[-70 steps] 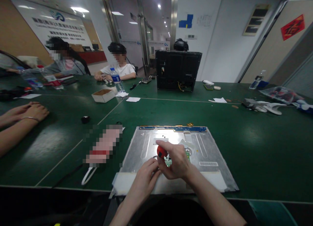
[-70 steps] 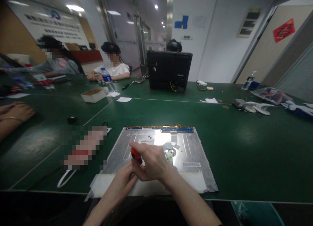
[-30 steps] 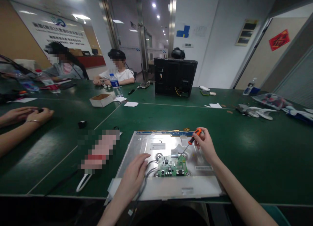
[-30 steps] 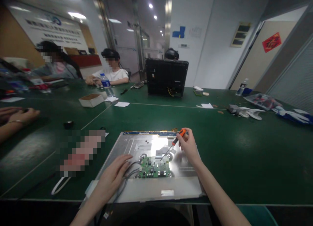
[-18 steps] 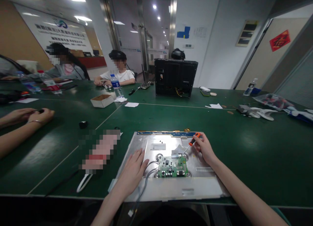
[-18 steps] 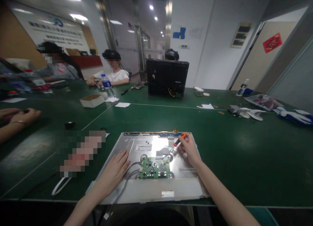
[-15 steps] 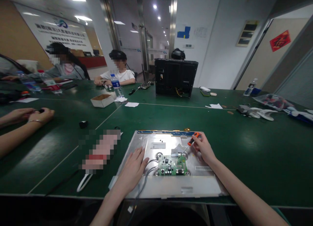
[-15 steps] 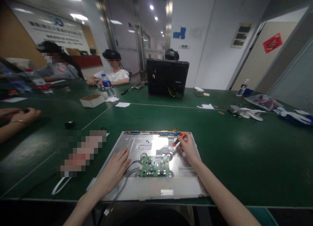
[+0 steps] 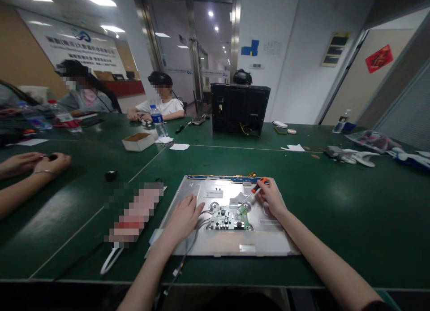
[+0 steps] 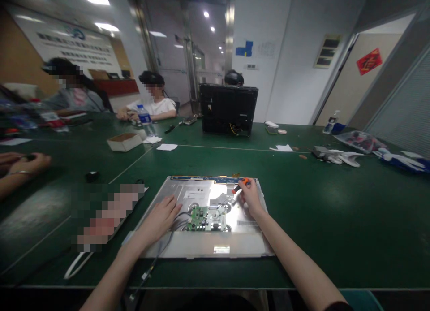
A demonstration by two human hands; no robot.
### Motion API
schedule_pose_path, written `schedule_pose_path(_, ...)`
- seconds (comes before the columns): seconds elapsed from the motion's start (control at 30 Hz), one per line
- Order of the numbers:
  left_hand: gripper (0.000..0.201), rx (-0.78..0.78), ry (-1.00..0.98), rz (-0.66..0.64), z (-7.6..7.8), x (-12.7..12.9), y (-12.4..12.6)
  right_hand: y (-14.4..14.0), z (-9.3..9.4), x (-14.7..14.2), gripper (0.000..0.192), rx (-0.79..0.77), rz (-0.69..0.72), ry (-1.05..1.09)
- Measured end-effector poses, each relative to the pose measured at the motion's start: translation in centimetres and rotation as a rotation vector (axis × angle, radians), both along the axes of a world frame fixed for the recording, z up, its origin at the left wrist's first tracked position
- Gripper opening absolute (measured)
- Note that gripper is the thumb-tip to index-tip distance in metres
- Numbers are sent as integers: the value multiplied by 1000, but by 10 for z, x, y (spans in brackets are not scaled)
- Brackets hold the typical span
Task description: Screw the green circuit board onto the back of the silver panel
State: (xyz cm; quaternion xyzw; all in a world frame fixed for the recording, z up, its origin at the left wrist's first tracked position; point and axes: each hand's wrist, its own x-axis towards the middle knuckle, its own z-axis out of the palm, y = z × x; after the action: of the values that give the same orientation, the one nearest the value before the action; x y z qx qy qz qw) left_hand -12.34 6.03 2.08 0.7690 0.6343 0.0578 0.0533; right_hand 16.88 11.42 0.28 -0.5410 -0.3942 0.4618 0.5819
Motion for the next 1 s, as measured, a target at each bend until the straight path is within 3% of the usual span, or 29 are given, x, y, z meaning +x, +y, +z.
schedule_pose_path(0.17, 35, -1, 69, 85, 27, 17, 19, 12, 0, -5, 36, -73, -19, 38)
schedule_pose_path(0.3, 31, -3, 39, 22, 39, 33, 48, 16, -1, -5, 34, -116, -33, 62)
schedule_pose_path(0.47, 23, -49, 18, -74, 38, 45, 87, 13, 2, -1, 33, -106, -18, 99)
schedule_pose_path(0.57, 20, -75, 15, -94, 36, 44, 99, 11, 3, 0, 35, -94, -9, 113)
schedule_pose_path(1.0, 17, -35, -65, -85, 24, 40, 94, 10, -3, 3, 43, -66, 41, 124)
